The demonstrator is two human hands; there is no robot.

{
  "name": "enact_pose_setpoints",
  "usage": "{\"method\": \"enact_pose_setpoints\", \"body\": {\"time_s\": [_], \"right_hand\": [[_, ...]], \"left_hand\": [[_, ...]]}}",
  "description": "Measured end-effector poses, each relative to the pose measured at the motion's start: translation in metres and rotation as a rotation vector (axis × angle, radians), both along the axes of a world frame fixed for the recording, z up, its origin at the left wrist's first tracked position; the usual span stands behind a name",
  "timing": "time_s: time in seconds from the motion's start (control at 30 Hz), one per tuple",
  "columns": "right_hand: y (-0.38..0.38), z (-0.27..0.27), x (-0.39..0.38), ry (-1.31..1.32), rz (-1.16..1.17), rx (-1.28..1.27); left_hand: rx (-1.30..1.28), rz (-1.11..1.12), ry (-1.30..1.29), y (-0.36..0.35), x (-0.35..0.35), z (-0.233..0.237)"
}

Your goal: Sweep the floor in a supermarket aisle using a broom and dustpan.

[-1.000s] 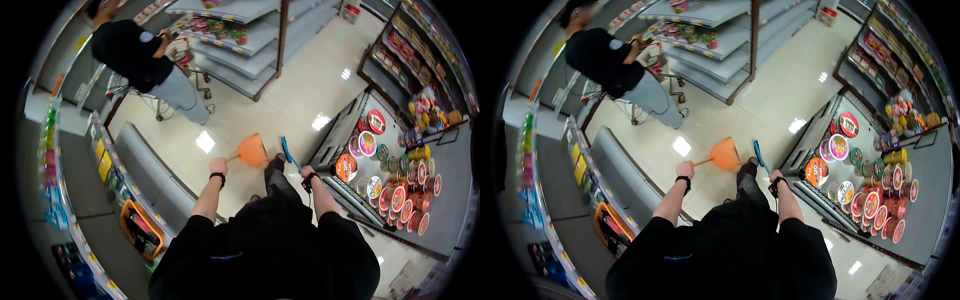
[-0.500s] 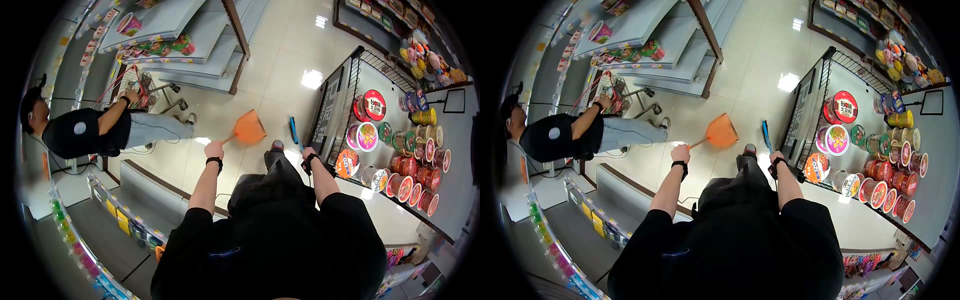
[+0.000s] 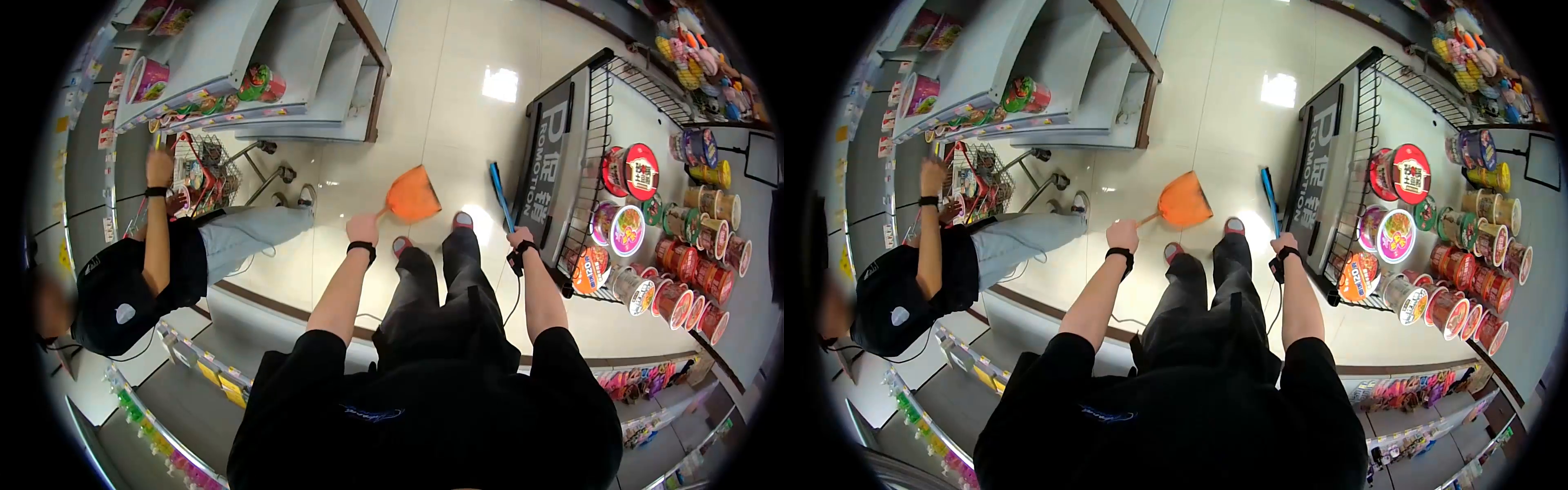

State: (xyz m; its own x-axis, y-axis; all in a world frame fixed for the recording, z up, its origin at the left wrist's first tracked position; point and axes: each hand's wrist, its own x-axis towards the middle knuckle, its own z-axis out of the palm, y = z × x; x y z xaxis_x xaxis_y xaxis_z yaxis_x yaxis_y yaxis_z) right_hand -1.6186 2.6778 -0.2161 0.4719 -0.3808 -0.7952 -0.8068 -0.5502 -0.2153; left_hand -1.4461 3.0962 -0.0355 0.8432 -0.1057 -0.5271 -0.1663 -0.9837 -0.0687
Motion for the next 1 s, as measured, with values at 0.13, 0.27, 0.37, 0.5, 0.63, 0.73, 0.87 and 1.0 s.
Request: {"method": "enact_pose_setpoints", "body": {"time_s": [0.13,0.27,0.37,0.5,0.63,0.73,0.87,1.0], "right_hand": [[0.061,0.033,0.032,-0.008,0.21,0.01],[0.124,0.069,0.057,0.139,0.206,0.183],[0.136,0.049,0.055,-0.083,0.321,0.359],[0.119,0.123,0.084,0.16,0.103,0.503],[0.073,0.107,0.065,0.051,0.059,0.354],[0.04,0.084,0.062,-0.105,0.135,0.204],[0.041,0.076,0.075,0.026,0.155,0.099],[0.096,0.06,0.062,0.023,0.224,0.236]], "left_hand": [[0.033,-0.005,0.001,-0.024,0.003,-0.014],[0.039,-0.061,-0.014,-0.033,0.009,-0.009],[0.038,-0.047,-0.024,-0.03,0.015,-0.008],[0.075,-0.03,0.016,-0.024,0.014,-0.003],[0.05,-0.023,0.009,-0.026,0.014,-0.002],[0.044,-0.01,0.004,-0.03,0.016,-0.004],[0.074,0.004,0.062,-0.038,0.017,-0.002],[0.08,-0.007,0.073,-0.042,0.018,0.009]]}}
